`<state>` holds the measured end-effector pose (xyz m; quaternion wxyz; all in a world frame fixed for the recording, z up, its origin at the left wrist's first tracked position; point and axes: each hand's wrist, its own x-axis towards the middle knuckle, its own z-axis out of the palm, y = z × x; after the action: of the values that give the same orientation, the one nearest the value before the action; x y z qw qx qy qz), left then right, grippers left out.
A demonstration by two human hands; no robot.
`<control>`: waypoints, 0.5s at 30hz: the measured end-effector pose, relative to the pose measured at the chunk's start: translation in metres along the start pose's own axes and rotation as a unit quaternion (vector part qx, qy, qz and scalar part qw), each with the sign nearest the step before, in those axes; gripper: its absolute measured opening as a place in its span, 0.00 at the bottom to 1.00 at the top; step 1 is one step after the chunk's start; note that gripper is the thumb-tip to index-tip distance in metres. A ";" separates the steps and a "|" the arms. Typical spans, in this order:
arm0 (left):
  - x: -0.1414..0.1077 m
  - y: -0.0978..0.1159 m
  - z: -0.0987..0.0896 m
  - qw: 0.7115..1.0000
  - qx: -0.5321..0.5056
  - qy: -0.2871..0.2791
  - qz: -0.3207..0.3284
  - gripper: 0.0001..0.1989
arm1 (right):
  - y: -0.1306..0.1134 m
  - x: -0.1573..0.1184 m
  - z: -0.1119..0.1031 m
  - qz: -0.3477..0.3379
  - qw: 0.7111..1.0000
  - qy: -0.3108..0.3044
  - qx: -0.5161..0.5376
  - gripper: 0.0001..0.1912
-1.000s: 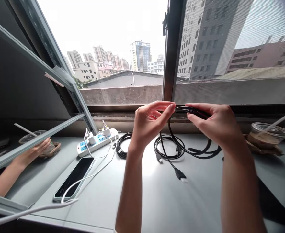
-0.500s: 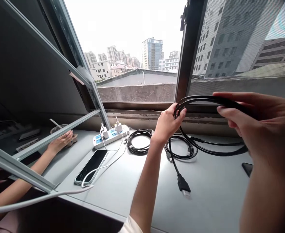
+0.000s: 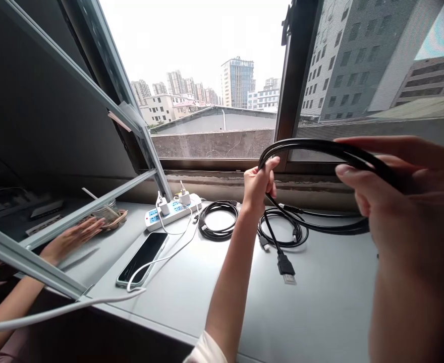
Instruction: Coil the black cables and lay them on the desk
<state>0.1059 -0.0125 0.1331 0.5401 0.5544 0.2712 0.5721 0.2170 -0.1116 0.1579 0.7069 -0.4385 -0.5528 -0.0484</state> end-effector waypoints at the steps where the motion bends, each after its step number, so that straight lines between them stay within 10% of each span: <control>1: 0.000 0.002 -0.003 1.000 -0.003 0.021 0.003 0.23 | 0.001 0.001 0.003 0.005 1.000 -0.004 -0.013 0.11; 7: -0.007 0.023 -0.013 0.996 -0.041 0.081 0.025 0.23 | 0.006 0.007 0.006 0.027 0.990 -0.073 -0.114 0.08; 15: -0.009 0.008 0.007 0.995 -0.086 -0.014 -0.055 0.16 | -0.007 0.001 0.006 0.107 0.945 -0.167 0.261 0.10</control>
<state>0.1084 -0.0251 0.1396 0.6202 0.4984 0.2431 0.5549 0.2090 -0.1119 0.1626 0.6955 -0.2966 -0.6059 0.2474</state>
